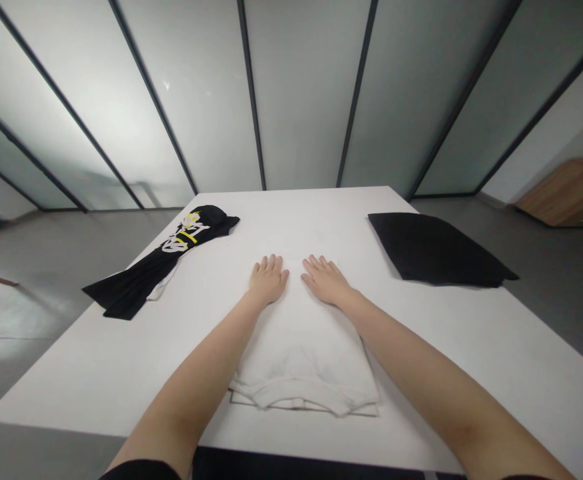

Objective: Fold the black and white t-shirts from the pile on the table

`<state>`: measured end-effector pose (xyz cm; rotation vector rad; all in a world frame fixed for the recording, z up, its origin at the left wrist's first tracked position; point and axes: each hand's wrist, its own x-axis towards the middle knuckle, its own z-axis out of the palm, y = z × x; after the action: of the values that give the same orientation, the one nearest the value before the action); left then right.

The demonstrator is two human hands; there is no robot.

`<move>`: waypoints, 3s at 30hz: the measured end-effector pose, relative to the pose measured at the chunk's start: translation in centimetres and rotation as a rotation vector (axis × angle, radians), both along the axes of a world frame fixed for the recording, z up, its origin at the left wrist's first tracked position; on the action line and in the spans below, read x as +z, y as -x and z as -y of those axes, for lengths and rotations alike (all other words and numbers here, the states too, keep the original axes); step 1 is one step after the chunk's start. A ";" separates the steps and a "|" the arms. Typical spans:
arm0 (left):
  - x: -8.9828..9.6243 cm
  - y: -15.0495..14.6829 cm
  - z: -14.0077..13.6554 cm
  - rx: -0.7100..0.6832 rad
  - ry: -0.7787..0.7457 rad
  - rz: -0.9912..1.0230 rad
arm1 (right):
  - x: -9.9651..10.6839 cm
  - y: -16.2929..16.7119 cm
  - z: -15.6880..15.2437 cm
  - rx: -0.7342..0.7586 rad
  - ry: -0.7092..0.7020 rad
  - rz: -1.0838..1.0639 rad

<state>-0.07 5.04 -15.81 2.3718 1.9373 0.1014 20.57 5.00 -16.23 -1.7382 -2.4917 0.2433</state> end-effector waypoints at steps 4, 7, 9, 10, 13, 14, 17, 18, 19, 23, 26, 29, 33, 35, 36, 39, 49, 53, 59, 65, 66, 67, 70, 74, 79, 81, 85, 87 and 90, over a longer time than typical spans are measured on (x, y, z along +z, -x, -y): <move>0.2 1.3 -0.8 0.088 -0.010 0.013 | -0.7 -1.6 -1.2 -0.112 -0.005 -0.011; 0.2 2.2 -1.3 0.152 -0.013 0.027 | -1.2 -3.0 -1.9 -0.221 -0.041 -0.020; 0.2 2.7 -1.4 0.205 -0.020 0.032 | -1.4 -3.8 -2.2 -0.279 -0.090 -0.050; 0.2 2.8 -1.4 0.225 -0.037 0.030 | -1.4 -4.2 -2.4 -0.303 -0.118 -0.076; 0.4 2.8 -0.9 0.088 -0.136 0.012 | -1.4 -4.8 -2.6 -0.364 -0.190 -0.162; 0.5 2.7 -0.7 -0.036 -0.155 0.009 | -1.3 -4.9 -2.7 -0.387 -0.207 -0.188; 0.7 2.1 -0.2 -0.422 -0.085 0.016 | -1.3 -5.1 -2.9 -0.421 -0.241 -0.254; 0.8 2.0 -0.1 -0.487 -0.044 0.023 | -1.3 -5.1 -3.0 -0.408 -0.244 -0.289; 1.0 1.8 0.0 -0.520 -0.011 0.032 | -1.3 -5.2 -3.1 -0.389 -0.238 -0.338; 2.5 1.4 0.0 -0.513 0.070 0.058 | -1.1 -5.0 -3.2 -0.327 -0.167 -0.710; 4.6 1.5 0.4 -0.484 0.183 0.050 | -0.6 -4.0 -2.4 -0.269 0.006 -1.103; 6.5 1.7 1.0 -0.310 0.234 0.050 | 0.0 -2.4 -1.0 -0.144 0.307 -1.389; 6.4 1.4 1.0 -0.223 -0.042 0.175 | 0.5 -0.6 0.2 -0.024 0.427 -1.492; 5.3 1.3 0.5 -0.333 -0.036 0.297 | 0.5 -0.1 0.3 -0.001 0.406 -1.482; 4.7 1.3 0.2 -0.386 0.015 0.361 | 0.4 0.0 0.3 -0.003 0.393 -1.473; 3.2 1.2 -0.6 -0.438 0.125 0.503 | 0.2 0.1 -0.1 -0.057 0.386 -1.449; 3.5 1.1 -0.8 -0.488 0.108 0.551 | -0.1 -0.3 -0.4 -0.018 0.304 -1.311; 3.5 1.4 -0.8 -0.466 0.075 0.479 | -0.4 -0.2 -0.4 -0.068 0.342 -1.423; 2.3 2.2 -1.7 -0.279 0.057 0.385 | 0.6 -0.9 0.2 -0.081 0.686 -1.388; 2.7 6.2 -3.6 0.002 -0.029 0.325 | 2.1 -2.4 0.8 0.066 0.996 -1.053; 2.9 7.1 -3.9 0.060 -0.033 0.316 | 2.1 -2.7 0.4 0.059 0.970 -0.995; 3.1 7.9 -4.1 0.120 -0.032 0.307 | 2.1 -3.0 0.0 0.040 0.908 -0.936; 3.5 9.6 -4.2 0.305 -0.023 0.283 | 2.0 -4.1 -1.6 -0.086 0.521 -0.706; 3.8 9.5 -3.6 0.467 -0.134 0.261 | 2.2 -5.3 -2.8 -0.260 -0.045 -0.406; 3.3 8.2 -3.4 0.001 -0.254 0.197 | 2.2 -3.1 -1.3 -0.118 -0.209 -0.257; 2.6 7.6 -3.3 -0.206 -0.102 0.145 | 2.0 -1.1 0.1 -0.040 -0.160 -0.180; 0.8 6.6 -2.7 -0.221 0.049 0.049 | 1.6 3.3 4.2 -0.027 -0.024 -0.033; 0.3 6.3 -2.4 -0.180 0.037 0.036 | 1.4 5.1 6.5 -0.005 0.008 -0.030; 0.3 6.0 -2.3 -0.102 0.018 0.032 | 1.2 6.9 9.1 0.125 0.042 -0.075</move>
<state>-6.07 7.37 -15.51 2.4367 1.7913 0.1149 13.70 -4.15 -14.98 -1.5587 -2.5617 0.3652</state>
